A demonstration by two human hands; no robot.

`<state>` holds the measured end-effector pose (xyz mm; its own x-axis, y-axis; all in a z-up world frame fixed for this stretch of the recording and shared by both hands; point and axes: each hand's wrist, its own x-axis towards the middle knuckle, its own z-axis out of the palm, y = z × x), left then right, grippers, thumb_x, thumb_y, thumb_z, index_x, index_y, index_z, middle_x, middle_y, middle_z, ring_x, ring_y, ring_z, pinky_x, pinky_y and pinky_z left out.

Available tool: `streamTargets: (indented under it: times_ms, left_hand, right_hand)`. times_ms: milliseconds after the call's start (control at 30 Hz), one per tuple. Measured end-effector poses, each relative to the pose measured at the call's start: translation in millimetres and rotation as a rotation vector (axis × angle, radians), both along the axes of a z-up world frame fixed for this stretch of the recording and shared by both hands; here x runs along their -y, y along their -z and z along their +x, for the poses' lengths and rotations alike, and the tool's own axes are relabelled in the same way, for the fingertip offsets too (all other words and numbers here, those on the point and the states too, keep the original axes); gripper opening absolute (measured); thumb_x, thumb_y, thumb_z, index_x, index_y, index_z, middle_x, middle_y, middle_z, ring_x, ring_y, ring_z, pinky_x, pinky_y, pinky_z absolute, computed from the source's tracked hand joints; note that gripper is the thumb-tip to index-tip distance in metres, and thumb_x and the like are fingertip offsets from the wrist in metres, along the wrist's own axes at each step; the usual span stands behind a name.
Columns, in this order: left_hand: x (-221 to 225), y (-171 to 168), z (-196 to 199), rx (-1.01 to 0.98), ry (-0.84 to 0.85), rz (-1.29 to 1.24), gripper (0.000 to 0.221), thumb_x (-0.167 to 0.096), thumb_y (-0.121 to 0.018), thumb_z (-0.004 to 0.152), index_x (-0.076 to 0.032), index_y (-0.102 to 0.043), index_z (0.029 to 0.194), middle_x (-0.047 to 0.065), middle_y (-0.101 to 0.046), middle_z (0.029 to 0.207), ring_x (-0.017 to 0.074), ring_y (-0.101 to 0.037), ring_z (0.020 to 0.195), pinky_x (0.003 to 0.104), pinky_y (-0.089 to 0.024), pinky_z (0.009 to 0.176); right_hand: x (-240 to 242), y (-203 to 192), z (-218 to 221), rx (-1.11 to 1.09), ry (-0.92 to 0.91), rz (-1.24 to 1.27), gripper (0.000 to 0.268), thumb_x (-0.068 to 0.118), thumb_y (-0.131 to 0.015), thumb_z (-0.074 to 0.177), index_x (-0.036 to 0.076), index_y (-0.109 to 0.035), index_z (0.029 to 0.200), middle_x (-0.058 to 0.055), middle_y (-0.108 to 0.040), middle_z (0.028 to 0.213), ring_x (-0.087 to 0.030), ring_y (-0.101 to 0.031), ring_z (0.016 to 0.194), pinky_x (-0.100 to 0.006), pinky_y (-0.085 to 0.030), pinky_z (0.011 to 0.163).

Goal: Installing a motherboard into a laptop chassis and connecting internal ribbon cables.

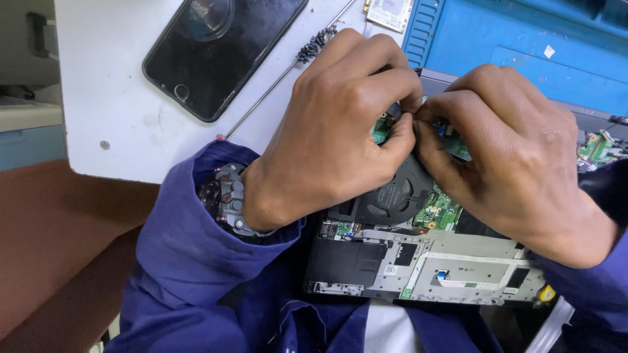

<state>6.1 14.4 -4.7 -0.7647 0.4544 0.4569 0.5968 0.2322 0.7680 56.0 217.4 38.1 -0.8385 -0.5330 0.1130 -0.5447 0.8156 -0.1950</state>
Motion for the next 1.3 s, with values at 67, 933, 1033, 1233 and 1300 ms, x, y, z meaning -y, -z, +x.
streamTargets:
  times_ms: [67, 933, 1033, 1233, 1300]
  left_hand:
    - [2, -1, 0, 0.003, 0.009, -0.003, 0.012, 0.004, -0.069, 0.082, -0.004, -0.062, 0.088, 0.008, -0.056, 0.095, 0.0318, -0.053, 0.09, 0.043, -0.045, 0.078]
    - [18, -2, -8, -0.054, 0.198, -0.065, 0.006, 0.005, -0.07, 0.096, 0.004, -0.067, 0.101, 0.017, -0.058, 0.11, 0.035, -0.052, 0.102, 0.047, -0.05, 0.086]
    - [19, -3, -7, -0.045, 0.195, -0.073, 0.004, 0.003, -0.068, 0.098, 0.004, -0.068, 0.102, 0.018, -0.06, 0.111, 0.0359, -0.054, 0.104, 0.048, -0.051, 0.089]
    - [17, -6, -6, -0.008, 0.19, -0.03, 0.006, 0.008, -0.064, 0.1, 0.004, -0.066, 0.104, 0.02, -0.061, 0.111, 0.0379, -0.055, 0.105, 0.049, -0.052, 0.088]
    - [17, -6, -7, -0.015, 0.191, -0.039, 0.004, 0.007, -0.064, 0.1, 0.004, -0.066, 0.103, 0.02, -0.061, 0.111, 0.0379, -0.054, 0.104, 0.049, -0.051, 0.088]
  right_hand:
    - [0, -1, 0, 0.01, -0.003, -0.006, 0.009, 0.002, -0.073, 0.114, -0.003, -0.068, 0.109, -0.017, -0.061, 0.1, -0.036, -0.059, 0.087, -0.044, -0.043, 0.07]
    - [-1, -13, -6, 0.049, -0.042, -0.033, 0.006, -0.003, -0.076, 0.11, -0.006, -0.072, 0.106, -0.019, -0.069, 0.103, -0.036, -0.06, 0.085, -0.043, -0.048, 0.074]
    - [0, -18, -6, 0.096, -0.014, -0.085, 0.004, -0.006, -0.075, 0.106, -0.008, -0.071, 0.108, -0.021, -0.069, 0.103, -0.037, -0.062, 0.088, -0.044, -0.05, 0.08]
    - [-3, -15, -10, 0.172, -0.005, -0.126, 0.005, -0.002, -0.071, 0.103, -0.005, -0.07, 0.107, -0.02, -0.067, 0.103, -0.035, -0.062, 0.088, -0.043, -0.049, 0.079]
    - [-2, -16, -11, 0.173, -0.006, -0.138, 0.005, -0.001, -0.071, 0.103, -0.005, -0.069, 0.106, -0.02, -0.067, 0.101, -0.035, -0.062, 0.088, -0.043, -0.049, 0.079]
